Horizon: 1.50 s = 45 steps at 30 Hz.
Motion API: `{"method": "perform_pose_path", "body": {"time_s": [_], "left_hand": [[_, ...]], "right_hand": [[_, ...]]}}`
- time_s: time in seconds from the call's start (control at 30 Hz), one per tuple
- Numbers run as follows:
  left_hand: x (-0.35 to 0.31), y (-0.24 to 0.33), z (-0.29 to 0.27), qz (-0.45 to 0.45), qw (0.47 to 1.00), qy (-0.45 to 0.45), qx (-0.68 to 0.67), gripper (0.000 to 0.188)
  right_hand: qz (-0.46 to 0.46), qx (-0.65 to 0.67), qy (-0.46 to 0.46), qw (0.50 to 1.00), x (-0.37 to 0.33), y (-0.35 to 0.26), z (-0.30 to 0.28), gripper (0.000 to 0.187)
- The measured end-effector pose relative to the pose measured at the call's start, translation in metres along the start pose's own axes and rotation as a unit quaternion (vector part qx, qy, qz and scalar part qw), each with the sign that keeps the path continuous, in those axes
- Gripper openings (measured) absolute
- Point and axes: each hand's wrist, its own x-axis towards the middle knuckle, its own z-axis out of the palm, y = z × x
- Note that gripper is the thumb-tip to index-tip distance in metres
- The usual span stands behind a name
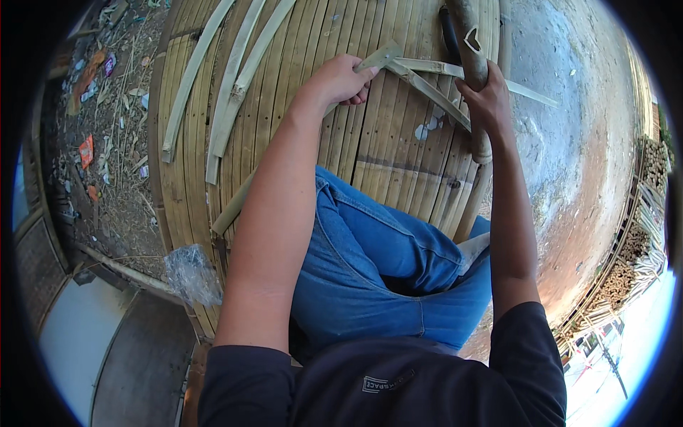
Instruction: The person works on a bamboo flute, using a small blade to refine the edges of a notch in the hollow tube and inserting a thin bamboo strip into a pre-cut hole.
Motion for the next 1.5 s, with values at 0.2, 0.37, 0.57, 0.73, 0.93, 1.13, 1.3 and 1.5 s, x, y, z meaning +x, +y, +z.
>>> {"method": "perform_pose_path", "body": {"time_s": [0.2,0.37,0.57,0.73,0.93,1.13,1.3,1.5], "left_hand": [[0.004,0.002,-0.001,0.002,1.0,-0.01,0.015,0.037],[0.005,0.002,-0.004,-0.001,1.0,-0.013,0.02,0.038],[0.009,0.002,-0.002,0.003,1.0,-0.026,0.016,0.038],[0.007,0.0,-0.005,0.004,1.0,-0.02,0.01,0.039],[0.006,0.003,-0.002,-0.019,1.0,0.013,0.019,0.045],[0.006,0.007,0.001,-0.01,0.998,0.024,0.058,0.053],[0.009,0.001,0.0,0.007,0.998,0.026,0.058,0.057],[0.014,-0.002,-0.001,0.016,0.998,0.021,0.051,0.058]], "right_hand": [[-0.047,-0.013,0.016,0.999,0.012,0.009,0.008,0.066],[-0.037,-0.002,-0.016,0.999,0.015,-0.002,0.006,0.066],[-0.072,-0.026,0.024,0.997,0.017,0.015,0.018,0.067],[-0.089,-0.061,0.053,0.993,0.001,-0.012,0.011,0.066],[0.007,-0.021,-0.036,0.999,-0.042,-0.062,-0.012,0.062],[0.076,0.018,-0.094,0.993,-0.076,-0.067,0.005,0.059],[0.095,0.01,-0.066,0.993,-0.088,-0.065,0.012,0.055],[0.021,-0.092,0.061,0.994,-0.07,-0.013,0.006,0.057]]}}
